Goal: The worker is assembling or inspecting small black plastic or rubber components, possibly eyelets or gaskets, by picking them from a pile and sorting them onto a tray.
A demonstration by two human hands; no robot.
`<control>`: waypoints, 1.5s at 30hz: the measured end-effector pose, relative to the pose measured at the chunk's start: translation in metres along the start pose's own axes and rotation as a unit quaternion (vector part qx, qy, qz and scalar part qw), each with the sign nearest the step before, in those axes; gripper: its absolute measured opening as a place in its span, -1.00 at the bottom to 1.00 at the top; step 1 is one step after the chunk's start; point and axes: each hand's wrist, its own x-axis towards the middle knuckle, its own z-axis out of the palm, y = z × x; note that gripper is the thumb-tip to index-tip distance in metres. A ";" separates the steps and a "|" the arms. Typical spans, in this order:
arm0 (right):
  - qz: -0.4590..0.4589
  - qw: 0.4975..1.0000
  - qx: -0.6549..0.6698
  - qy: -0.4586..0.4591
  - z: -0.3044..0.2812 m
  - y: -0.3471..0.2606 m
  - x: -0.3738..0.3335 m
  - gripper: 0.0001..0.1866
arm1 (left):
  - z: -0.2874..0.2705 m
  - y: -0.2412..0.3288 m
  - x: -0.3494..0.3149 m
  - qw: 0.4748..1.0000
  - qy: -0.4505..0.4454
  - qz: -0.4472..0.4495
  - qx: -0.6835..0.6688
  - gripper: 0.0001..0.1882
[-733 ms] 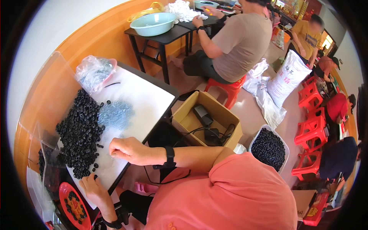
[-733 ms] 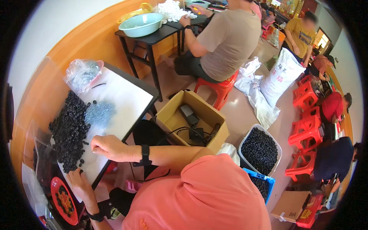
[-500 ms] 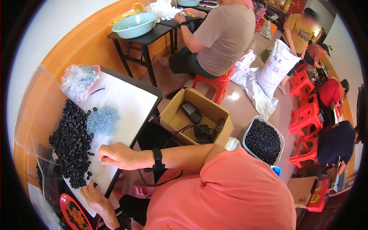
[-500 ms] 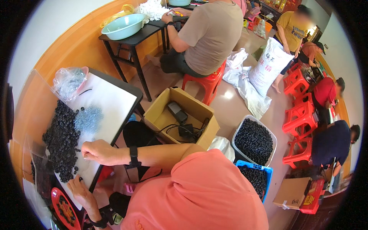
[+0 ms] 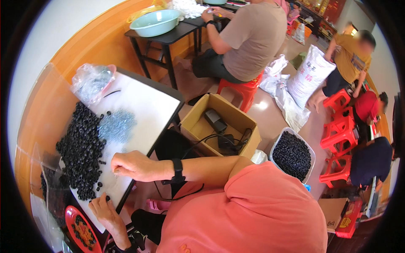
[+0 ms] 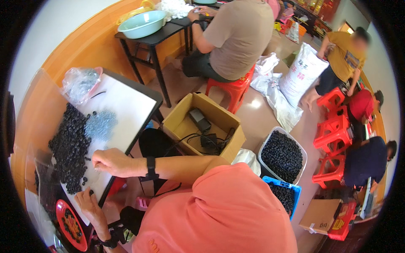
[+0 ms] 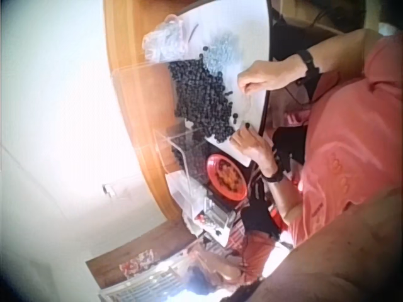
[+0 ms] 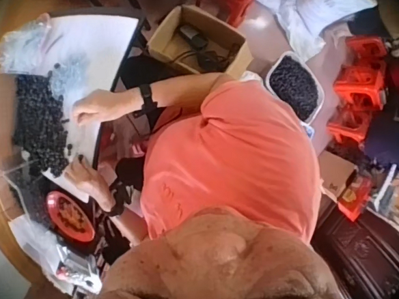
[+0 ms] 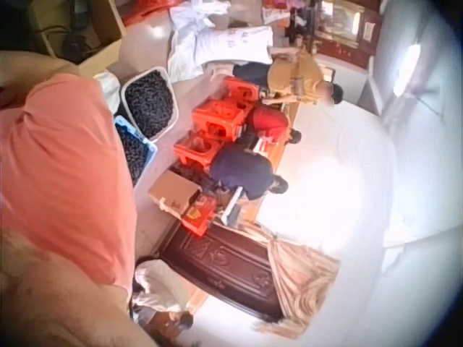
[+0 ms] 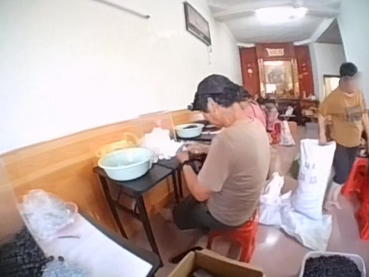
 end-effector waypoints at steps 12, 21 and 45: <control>0.062 0.997 0.018 -0.035 -0.009 -0.005 0.000 -0.94 | 0.001 0.009 0.004 0.931 0.098 -0.183 -0.301 -0.80; 0.010 0.996 -0.014 -0.087 0.008 -0.040 0.022 -0.92 | 0.016 0.010 0.006 0.772 0.089 -0.262 -0.572 -0.76; -0.145 0.973 -0.175 -0.047 0.060 -0.018 0.027 -0.87 | 0.021 0.000 0.005 0.731 0.094 -0.261 -0.624 -0.81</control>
